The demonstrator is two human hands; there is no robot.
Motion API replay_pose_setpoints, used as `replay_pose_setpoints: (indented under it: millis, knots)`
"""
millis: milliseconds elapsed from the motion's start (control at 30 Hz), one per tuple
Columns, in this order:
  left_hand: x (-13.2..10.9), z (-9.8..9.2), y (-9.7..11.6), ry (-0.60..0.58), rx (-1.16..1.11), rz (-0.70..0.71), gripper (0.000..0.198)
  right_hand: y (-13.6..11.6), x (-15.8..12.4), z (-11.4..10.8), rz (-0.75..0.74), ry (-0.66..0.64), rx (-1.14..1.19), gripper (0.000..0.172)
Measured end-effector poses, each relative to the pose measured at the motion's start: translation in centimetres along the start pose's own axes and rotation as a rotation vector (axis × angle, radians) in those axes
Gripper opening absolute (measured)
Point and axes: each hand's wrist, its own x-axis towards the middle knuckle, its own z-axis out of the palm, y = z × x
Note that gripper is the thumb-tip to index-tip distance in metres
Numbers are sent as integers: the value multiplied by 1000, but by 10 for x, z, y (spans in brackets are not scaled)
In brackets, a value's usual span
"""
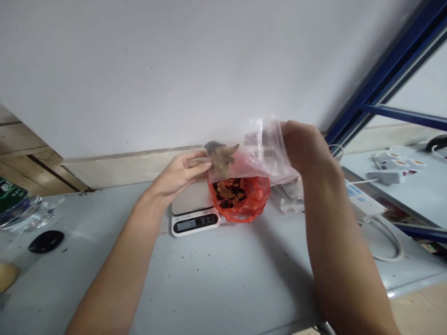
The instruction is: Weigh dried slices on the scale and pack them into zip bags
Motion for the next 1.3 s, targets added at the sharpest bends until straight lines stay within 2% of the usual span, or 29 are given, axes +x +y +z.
replay_pose_setpoints:
  millis: [100,133,200,267,333,500,733,833,900,967,1067,1167,1233,1300]
  knots:
    - [2,-9,1,215,169,80,46,7,-5,-15,158,-6,114,7]
    - [2,-9,1,258,213,113,46,9,-7,-19,189,15,106,8]
    - [2,-4,2,295,277,182,42,9,-9,-23,197,104,75,12]
    - [2,5,4,284,313,264,34,8,-9,-22,173,188,77,11]
    - [0,15,6,270,340,362,23,8,-8,-18,157,215,78,11]
    - [-8,27,16,362,501,549,7,8,-3,-11,163,140,46,13]
    - [-15,27,20,408,712,669,14,11,0,-8,39,-2,-34,21]
    - [-15,26,19,424,754,722,14,7,-2,-7,14,-107,-107,27]
    - [-14,25,18,438,769,745,14,4,-4,-6,-12,-203,-146,27]
    - [-14,25,16,441,770,751,13,1,-5,-5,-60,-283,-193,20]
    - [-13,26,13,419,739,771,13,-2,-5,-2,-108,-308,-260,23]
    - [-9,25,9,411,677,761,15,-1,-4,-2,-79,-305,-224,25]
    - [-6,22,7,388,616,702,30,1,-4,-4,-36,-286,-163,24]
    - [-2,17,5,311,553,601,55,5,-4,-7,12,-242,-119,24]
